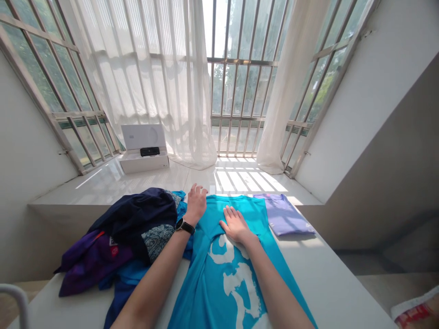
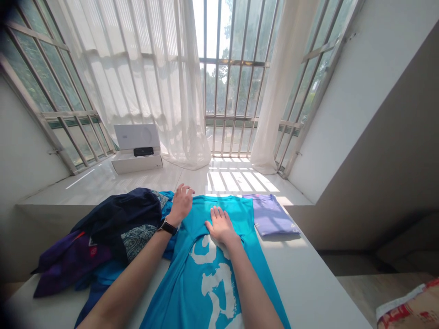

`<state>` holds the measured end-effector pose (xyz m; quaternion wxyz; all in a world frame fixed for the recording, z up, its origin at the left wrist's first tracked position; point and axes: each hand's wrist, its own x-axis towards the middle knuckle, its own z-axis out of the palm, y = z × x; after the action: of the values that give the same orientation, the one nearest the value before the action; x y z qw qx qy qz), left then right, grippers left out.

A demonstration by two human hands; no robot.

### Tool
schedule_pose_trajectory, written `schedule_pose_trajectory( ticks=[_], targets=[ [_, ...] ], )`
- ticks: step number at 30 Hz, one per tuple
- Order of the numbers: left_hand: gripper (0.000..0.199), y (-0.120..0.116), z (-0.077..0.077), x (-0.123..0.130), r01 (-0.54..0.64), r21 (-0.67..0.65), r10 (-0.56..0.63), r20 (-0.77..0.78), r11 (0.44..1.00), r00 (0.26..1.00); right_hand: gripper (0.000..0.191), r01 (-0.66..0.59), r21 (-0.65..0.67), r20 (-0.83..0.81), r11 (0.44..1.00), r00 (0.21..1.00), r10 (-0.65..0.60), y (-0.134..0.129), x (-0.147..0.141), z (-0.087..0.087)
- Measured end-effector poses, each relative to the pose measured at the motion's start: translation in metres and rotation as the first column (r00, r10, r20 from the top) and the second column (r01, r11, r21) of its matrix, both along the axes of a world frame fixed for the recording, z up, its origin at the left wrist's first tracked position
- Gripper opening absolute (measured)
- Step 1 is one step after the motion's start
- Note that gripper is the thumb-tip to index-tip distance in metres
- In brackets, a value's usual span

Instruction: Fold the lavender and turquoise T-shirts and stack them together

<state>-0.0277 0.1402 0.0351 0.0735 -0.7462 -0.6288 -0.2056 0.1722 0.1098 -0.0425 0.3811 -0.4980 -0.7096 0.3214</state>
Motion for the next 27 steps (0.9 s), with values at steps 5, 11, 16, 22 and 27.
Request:
schedule_pose_trajectory(
  ticks=[5,11,16,22,27],
  targets=[
    [0.035,-0.037,0.036,0.006,0.175,-0.120,-0.177,-0.005,0.977,0.984,0.062,-0.014,0.051,0.480,0.999,0.877,-0.013,-0.003,-0.001,0.007],
    [0.029,-0.168,0.041,-0.031,0.224,-0.298,-0.174,0.184,0.928,0.967,0.064,-0.056,0.052,0.607,0.997,0.794,0.013,-0.008,0.000,0.013],
    [0.026,-0.293,0.002,-0.058,0.164,-0.397,0.029,0.437,0.903,0.899,0.051,-0.004,0.208,0.440,0.978,0.894,-0.090,-0.014,0.007,0.021],
    [0.045,-0.331,-0.027,-0.052,0.005,-0.364,0.154,0.405,0.931,0.901,0.034,0.002,0.137,0.296,0.991,0.954,-0.043,-0.021,0.001,0.058],
    [0.049,-0.325,-0.033,-0.036,-0.024,-0.337,0.136,0.312,0.941,0.941,0.038,-0.229,-0.113,0.117,0.967,0.963,0.242,-0.065,-0.017,0.099]
  ],
)
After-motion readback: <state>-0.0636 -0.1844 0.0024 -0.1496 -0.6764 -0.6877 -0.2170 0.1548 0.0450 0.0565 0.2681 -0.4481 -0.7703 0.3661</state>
